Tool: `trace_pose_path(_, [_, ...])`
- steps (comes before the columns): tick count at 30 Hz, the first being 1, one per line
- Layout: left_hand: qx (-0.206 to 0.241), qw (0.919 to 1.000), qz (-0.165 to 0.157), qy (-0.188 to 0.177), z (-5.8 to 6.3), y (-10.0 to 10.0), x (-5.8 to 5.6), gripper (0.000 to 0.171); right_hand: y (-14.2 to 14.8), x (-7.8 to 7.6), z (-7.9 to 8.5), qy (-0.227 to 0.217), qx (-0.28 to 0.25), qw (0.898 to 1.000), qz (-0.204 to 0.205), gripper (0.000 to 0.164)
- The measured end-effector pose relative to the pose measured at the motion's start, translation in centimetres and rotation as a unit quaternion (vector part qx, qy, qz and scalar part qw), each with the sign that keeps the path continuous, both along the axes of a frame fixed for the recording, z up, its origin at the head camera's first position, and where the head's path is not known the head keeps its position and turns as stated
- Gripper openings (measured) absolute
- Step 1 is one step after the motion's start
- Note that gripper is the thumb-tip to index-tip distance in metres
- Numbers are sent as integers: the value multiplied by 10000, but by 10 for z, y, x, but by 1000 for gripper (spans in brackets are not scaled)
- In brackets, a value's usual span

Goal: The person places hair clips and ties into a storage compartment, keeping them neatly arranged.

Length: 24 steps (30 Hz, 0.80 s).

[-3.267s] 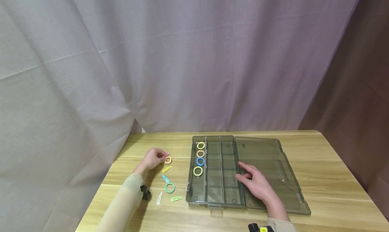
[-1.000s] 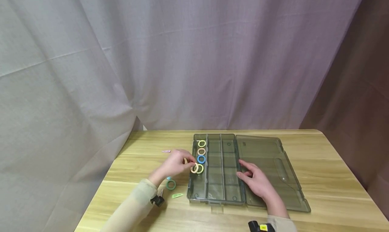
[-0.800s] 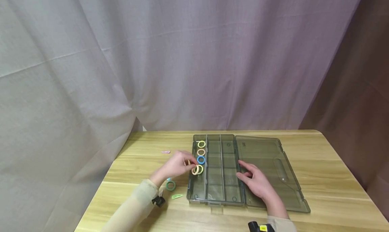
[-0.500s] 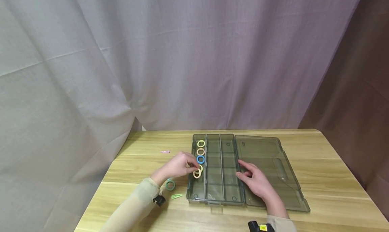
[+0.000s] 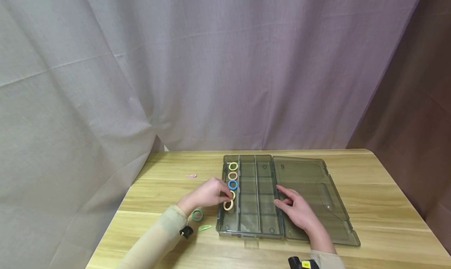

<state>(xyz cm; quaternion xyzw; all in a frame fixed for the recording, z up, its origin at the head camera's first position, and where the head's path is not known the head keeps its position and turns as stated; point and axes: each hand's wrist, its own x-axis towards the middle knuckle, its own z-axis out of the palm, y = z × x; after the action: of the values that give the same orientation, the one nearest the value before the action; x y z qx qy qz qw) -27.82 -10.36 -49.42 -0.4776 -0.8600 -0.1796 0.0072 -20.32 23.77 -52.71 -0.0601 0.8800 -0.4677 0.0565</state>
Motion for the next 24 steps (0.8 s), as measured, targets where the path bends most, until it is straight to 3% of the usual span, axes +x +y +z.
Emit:
trace_pose_path(14, [-574,9975,384,-116,-1,2,3,6,0,0,1,-39,15,10000,37,68])
trace_pose_path(24, [-560,9968,569,-72,-3,4,4,7,1,-1,-1,-9,1,10000,49,67])
